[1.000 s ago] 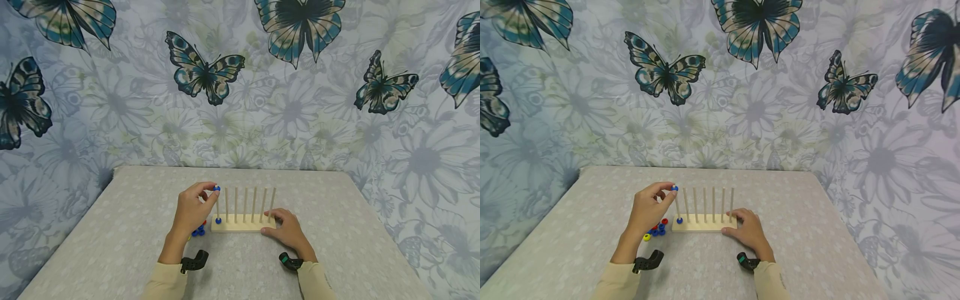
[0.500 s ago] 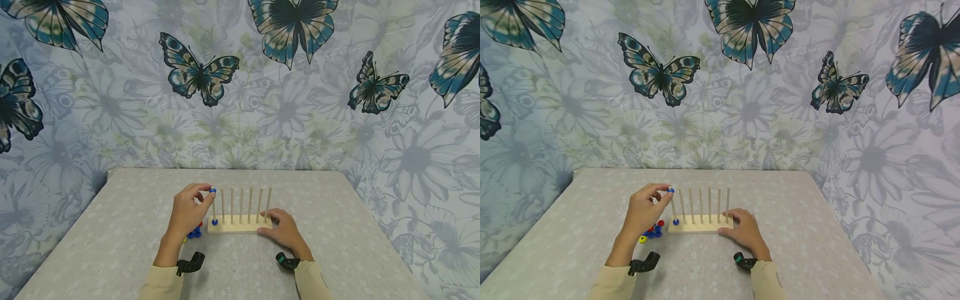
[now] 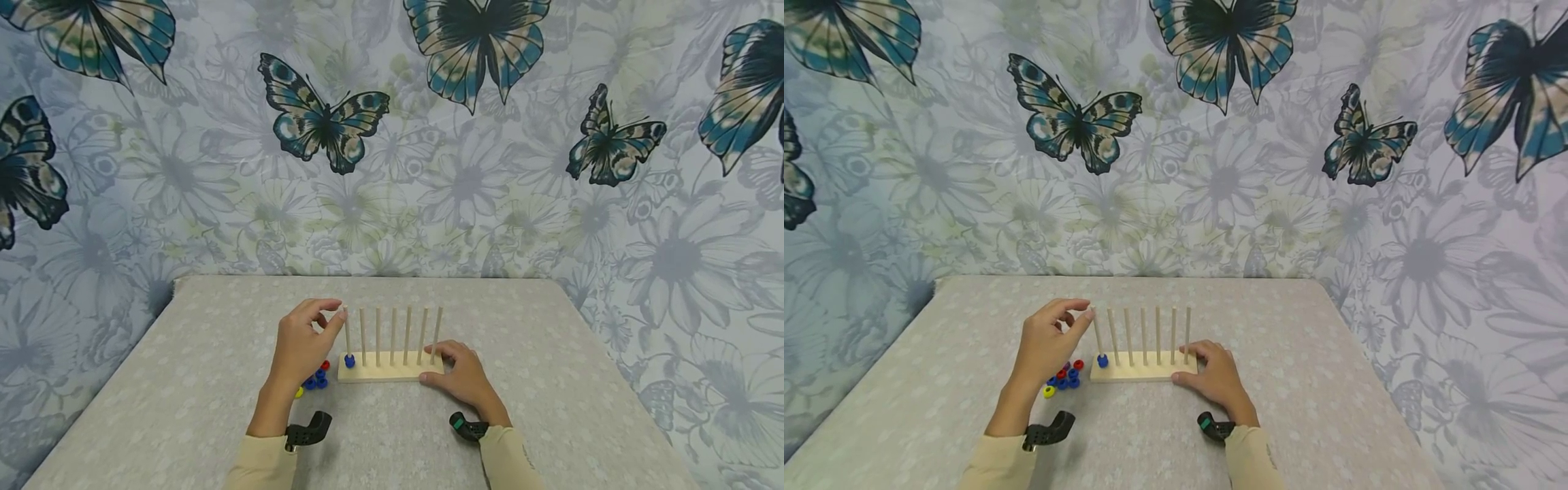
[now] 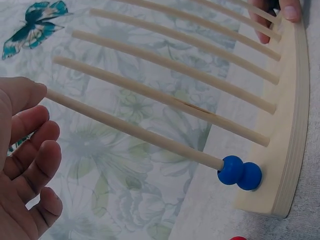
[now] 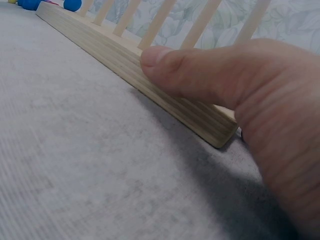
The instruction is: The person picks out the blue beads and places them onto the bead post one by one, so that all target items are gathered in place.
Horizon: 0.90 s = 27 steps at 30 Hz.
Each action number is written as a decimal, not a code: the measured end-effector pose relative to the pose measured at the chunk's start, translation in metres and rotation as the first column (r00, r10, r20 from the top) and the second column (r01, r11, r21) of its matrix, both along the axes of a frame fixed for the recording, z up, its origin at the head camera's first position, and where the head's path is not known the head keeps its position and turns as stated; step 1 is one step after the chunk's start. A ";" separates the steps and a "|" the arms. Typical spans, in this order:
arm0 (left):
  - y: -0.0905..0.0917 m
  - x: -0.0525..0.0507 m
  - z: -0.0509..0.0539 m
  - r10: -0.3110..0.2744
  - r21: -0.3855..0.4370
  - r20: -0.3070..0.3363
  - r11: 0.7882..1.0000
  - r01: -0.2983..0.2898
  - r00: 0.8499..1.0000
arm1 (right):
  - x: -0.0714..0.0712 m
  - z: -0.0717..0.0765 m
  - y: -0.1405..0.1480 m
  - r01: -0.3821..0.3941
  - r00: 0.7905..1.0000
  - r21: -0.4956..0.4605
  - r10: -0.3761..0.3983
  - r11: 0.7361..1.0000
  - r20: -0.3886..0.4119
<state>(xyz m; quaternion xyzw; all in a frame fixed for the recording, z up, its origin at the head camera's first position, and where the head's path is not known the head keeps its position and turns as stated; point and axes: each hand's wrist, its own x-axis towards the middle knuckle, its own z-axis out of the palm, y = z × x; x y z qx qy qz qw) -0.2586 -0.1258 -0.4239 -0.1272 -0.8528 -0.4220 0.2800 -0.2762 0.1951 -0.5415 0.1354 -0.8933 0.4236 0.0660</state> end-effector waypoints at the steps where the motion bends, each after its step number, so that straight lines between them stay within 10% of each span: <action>1: -0.001 0.000 -0.001 0.007 0.004 0.003 1.000 -0.007 1.000 | 0.000 0.000 0.000 -0.003 1.000 -0.001 0.003 1.000 0.004; 27: -0.033 0.013 0.001 0.141 -0.027 0.053 0.990 -0.140 0.989 | -0.003 0.001 0.001 0.012 1.000 0.025 -0.012 1.000 0.009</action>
